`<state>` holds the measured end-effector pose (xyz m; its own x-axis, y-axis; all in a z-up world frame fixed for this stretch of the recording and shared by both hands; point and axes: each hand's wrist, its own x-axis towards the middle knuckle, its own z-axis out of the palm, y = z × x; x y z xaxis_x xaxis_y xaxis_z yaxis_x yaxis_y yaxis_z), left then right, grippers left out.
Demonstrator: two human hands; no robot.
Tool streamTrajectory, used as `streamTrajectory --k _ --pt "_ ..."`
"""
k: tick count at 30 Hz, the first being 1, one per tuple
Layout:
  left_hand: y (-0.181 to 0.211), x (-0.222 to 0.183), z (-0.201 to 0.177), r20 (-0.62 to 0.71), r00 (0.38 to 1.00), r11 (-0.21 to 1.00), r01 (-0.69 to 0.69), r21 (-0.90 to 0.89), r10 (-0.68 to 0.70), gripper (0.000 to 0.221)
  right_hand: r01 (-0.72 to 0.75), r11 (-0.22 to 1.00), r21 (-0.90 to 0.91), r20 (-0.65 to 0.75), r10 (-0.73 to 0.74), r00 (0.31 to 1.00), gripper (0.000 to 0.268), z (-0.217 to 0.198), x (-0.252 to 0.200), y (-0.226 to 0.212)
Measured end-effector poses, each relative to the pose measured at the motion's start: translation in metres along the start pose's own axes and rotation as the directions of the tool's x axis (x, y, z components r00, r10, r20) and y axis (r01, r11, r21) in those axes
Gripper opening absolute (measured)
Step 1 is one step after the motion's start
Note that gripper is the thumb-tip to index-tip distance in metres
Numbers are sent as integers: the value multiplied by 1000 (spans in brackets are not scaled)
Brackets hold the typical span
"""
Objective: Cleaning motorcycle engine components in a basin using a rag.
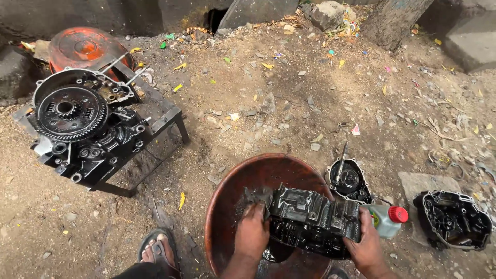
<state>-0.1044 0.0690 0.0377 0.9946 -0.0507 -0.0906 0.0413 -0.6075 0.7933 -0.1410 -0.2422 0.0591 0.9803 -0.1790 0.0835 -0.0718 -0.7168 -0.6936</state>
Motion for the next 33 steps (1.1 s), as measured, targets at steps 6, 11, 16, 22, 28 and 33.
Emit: streamTrajectory --k 6,11,16,22,28,33 --pt "1 -5 9 -95 982 986 -155 64 160 50 -59 996 72 1 59 998 84 4 6 -9" --pt "39 -22 8 -86 957 960 -270 75 276 59 -81 994 72 6 80 997 90 7 5 -9" --pt "55 -17 18 77 995 998 -59 15 58 69 -47 998 -28 0 47 999 90 -3 3 -18" --pt "78 -26 -22 117 979 976 -182 121 168 80 100 995 -7 -24 -100 995 94 -1 6 7" --pt "57 -5 6 -28 989 965 -134 226 144 58 -31 999 -32 -1 31 1000 95 8 8 -35" --pt "50 -11 -2 -81 996 984 -23 176 38 49 -71 989 132 83 60 995 86 9 5 -59"
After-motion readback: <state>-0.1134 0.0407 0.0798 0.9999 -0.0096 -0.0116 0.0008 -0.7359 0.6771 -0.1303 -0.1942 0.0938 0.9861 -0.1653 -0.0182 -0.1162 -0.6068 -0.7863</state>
